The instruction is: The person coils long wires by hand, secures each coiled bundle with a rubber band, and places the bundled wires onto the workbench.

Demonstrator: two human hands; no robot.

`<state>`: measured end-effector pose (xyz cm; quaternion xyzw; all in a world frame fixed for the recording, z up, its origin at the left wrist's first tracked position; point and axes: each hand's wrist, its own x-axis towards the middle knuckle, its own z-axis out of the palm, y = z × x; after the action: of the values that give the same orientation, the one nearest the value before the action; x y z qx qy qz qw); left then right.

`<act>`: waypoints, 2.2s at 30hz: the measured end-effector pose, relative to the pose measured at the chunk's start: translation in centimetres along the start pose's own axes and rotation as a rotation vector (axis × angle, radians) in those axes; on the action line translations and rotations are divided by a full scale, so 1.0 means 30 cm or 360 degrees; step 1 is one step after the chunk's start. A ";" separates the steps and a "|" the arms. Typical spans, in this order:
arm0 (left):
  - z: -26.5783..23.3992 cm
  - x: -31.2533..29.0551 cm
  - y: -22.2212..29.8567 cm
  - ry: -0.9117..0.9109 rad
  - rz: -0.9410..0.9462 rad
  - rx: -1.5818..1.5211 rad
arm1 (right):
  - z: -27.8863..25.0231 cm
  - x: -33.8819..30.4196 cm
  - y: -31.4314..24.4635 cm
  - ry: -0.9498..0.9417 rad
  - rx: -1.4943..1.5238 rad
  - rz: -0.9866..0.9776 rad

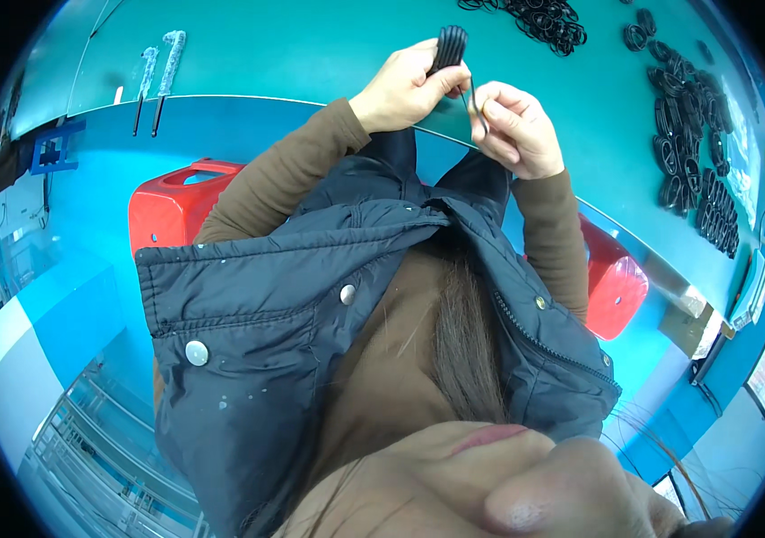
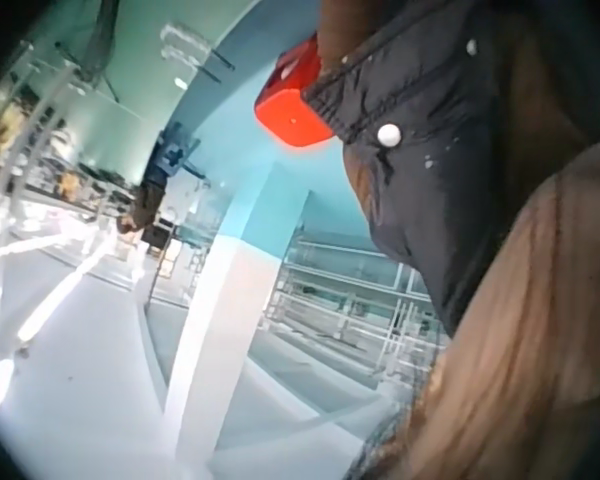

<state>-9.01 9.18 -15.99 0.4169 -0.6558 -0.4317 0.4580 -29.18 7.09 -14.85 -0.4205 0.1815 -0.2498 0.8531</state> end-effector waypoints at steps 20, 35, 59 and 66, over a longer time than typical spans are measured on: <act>0.018 0.004 0.074 -0.0568 0.0138 0.0107 | 0.105 0.079 -0.306 -0.0127 -0.2140 0.0546; 0.023 -0.004 0.124 -0.0652 -0.0550 -0.0928 | 0.029 -0.028 -0.193 0.0452 -0.1208 -0.0501; 0.043 -0.053 0.124 -0.0430 -0.0631 -0.1294 | 0.042 -0.005 -0.098 0.0230 -0.0856 -0.0455; 0.080 -0.068 0.129 -0.0458 -0.0601 -0.0888 | 0.058 -0.006 -0.053 0.0398 -0.0846 -0.0543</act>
<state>-11.42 12.61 -13.31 0.3246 -0.4821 -0.7250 0.3695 -28.85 7.46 -12.54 -0.6186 0.2706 -0.3824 0.6308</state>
